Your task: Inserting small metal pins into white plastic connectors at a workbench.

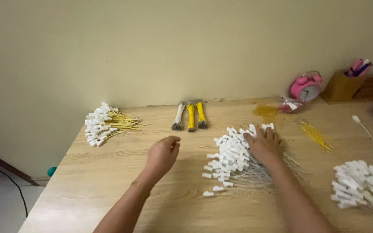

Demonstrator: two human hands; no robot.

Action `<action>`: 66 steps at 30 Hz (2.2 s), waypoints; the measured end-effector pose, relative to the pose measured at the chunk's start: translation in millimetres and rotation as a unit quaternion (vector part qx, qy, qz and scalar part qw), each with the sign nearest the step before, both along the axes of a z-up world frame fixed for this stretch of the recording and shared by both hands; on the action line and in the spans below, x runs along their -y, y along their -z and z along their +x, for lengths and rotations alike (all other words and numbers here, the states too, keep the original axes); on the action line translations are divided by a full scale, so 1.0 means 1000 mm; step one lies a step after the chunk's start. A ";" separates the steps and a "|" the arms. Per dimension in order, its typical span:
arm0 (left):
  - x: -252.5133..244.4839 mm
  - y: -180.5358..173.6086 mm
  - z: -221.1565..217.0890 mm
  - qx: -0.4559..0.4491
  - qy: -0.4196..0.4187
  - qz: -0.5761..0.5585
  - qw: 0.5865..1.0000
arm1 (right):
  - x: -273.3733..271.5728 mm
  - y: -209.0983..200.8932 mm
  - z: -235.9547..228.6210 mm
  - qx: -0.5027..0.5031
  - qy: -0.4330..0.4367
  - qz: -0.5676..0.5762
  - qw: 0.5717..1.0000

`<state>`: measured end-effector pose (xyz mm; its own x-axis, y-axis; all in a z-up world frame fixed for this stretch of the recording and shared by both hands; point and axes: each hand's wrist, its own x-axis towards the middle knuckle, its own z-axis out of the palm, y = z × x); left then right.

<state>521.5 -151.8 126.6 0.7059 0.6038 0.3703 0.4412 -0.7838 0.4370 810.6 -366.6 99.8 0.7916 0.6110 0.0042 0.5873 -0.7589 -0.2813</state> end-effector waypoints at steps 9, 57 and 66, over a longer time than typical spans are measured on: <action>-0.010 0.008 0.162 -0.105 -0.102 0.023 0.989 | -0.026 0.020 -0.020 0.092 -0.066 0.076 0.991; 0.012 -0.055 -0.028 0.404 0.085 -0.411 0.813 | -0.023 0.006 -0.164 0.134 -0.392 -0.082 0.907; 0.026 -0.083 -0.035 0.323 0.093 -0.511 0.791 | -0.062 -0.074 -0.165 -0.033 -0.343 -0.005 0.939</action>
